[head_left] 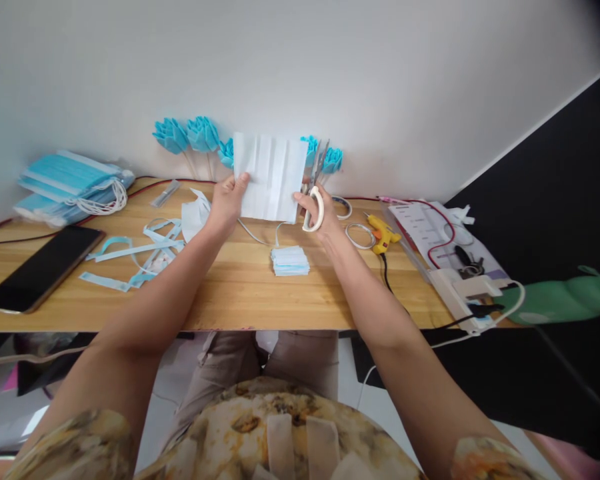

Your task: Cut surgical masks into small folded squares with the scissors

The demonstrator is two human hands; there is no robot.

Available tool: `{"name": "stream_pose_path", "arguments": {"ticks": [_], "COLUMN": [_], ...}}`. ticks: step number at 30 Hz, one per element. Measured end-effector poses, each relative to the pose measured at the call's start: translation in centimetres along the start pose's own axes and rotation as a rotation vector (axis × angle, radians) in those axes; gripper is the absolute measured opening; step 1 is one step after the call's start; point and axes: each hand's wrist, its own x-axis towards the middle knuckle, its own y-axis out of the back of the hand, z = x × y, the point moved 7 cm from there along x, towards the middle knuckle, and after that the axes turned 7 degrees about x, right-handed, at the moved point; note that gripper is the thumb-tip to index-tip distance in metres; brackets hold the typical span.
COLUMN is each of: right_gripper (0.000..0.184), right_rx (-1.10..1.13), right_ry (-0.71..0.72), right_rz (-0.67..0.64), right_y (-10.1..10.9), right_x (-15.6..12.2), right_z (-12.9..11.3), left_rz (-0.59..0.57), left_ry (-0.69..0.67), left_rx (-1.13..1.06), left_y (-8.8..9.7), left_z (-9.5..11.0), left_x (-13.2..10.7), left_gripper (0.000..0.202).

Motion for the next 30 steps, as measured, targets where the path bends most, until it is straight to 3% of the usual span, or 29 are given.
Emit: {"name": "stream_pose_path", "arguments": {"ticks": [9, 16, 22, 30], "right_gripper": [0.052, 0.052, 0.063, 0.059], "right_rx": [0.012, -0.004, 0.072, 0.027], "right_ry": [0.125, 0.099, 0.007, 0.086], "right_rz": [0.057, 0.022, 0.021, 0.05], "right_y": [1.0, 0.6, 0.6, 1.2], "right_x": [0.5, 0.1, 0.3, 0.9], "right_z": [-0.8, -1.0, 0.1, 0.2], "left_rz": [-0.007, -0.058, -0.139, -0.159], "left_ry": [0.02, 0.028, 0.104, 0.169], "left_rx": [-0.017, -0.087, -0.196, -0.16], "left_y": [0.0, -0.4, -1.3, -1.8], "left_z": [-0.8, -0.5, -0.8, -1.3], "left_x": [0.3, 0.1, -0.2, -0.7], "left_gripper": [0.055, 0.059, 0.06, 0.058]}}
